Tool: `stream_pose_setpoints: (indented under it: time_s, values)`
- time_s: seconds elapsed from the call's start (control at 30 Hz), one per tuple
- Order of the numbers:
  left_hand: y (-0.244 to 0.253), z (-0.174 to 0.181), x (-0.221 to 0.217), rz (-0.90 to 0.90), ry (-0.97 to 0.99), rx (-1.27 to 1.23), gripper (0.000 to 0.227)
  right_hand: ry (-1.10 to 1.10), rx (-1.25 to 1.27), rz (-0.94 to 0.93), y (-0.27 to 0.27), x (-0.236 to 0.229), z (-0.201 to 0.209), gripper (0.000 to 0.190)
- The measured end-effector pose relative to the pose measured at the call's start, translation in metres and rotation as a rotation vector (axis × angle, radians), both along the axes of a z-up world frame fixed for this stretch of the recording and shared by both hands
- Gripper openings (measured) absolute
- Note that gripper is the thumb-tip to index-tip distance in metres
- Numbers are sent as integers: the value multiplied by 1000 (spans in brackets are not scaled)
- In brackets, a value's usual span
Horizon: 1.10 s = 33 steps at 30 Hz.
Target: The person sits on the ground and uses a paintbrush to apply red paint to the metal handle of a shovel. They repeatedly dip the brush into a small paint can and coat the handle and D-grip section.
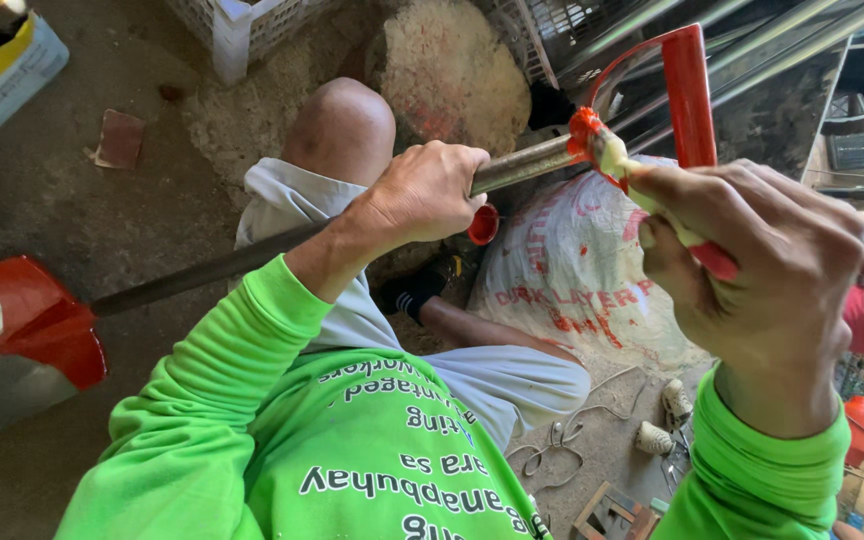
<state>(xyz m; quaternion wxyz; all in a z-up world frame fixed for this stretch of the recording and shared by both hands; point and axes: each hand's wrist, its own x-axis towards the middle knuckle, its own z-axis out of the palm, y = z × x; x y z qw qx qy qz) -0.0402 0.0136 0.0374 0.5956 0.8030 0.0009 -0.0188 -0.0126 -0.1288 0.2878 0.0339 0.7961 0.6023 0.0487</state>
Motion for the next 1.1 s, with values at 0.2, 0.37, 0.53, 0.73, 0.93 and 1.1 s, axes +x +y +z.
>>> stream_pose_setpoints:
  time_s: [0.2, 0.37, 0.53, 0.73, 0.93, 1.1]
  values:
    - [-6, -2, 0, 19, 20, 45, 19, -18, -48, 31, 10, 1, -4, 7]
    - [-10, -6, 0, 47, 0, 74, 22, -7, -76, -9, 4, -19, 12, 8]
    - [-16, -10, -1, 90, -54, 103, 22, 0, 4, -135, -11, -32, 14, 14]
    - [-25, -14, -3, 141, -70, 177, 17, -22, -6, -18, 2, -22, 2, 12]
    - [-27, -10, -4, 146, -41, 242, 18, -31, -23, -151, -25, -43, 10, 16]
    - [-10, -7, -1, 53, 34, 59, 25, 10, 164, -212, -70, -44, 10, 18]
